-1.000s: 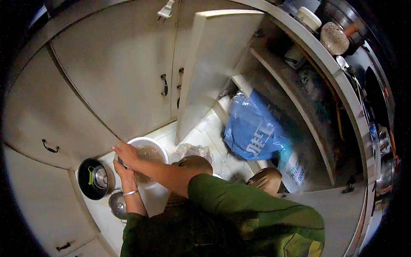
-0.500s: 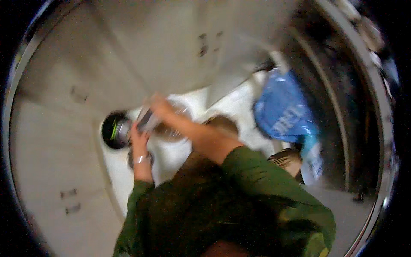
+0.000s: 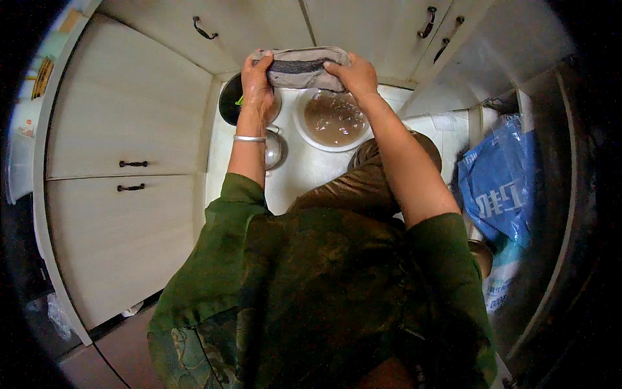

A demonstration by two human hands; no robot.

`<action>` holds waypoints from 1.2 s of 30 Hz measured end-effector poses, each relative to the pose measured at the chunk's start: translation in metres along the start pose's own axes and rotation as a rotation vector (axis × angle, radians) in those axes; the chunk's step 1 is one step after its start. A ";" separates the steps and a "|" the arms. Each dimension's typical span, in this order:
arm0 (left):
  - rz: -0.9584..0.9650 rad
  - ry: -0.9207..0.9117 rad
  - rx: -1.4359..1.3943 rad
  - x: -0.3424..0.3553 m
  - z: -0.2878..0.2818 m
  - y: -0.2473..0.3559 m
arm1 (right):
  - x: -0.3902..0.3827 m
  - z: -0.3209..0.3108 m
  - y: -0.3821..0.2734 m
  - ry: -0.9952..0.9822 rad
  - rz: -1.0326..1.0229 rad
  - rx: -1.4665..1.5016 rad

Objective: The person sits on the floor and wipes the exterior of a large blue plastic bag with a cloth. They then dip the cloth into a white bucket of water, wring it out, and continue wiping the bag's surface.

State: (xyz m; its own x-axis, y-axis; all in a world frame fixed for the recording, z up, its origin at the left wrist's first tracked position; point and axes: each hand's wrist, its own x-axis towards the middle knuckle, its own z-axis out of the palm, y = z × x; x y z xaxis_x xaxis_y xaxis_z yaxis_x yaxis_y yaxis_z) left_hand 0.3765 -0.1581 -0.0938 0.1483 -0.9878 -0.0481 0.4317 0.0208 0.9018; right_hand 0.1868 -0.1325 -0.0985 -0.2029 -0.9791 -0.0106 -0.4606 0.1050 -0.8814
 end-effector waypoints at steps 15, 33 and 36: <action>0.072 0.000 0.247 0.000 -0.002 0.023 | 0.010 0.002 0.004 0.077 -0.073 0.211; -0.080 -0.229 -0.083 -0.015 0.039 0.058 | 0.007 0.011 -0.015 0.098 -0.273 0.226; -0.091 -0.220 -0.078 -0.013 0.035 0.047 | -0.002 0.012 -0.032 -0.208 -0.294 0.678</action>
State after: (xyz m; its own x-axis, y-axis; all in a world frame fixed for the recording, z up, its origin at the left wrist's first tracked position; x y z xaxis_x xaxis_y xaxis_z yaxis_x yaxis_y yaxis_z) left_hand 0.3642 -0.1501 -0.0357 -0.0878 -0.9958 -0.0257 0.5035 -0.0667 0.8614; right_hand 0.2121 -0.1363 -0.0756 0.0442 -0.9698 0.2398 0.1739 -0.2289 -0.9578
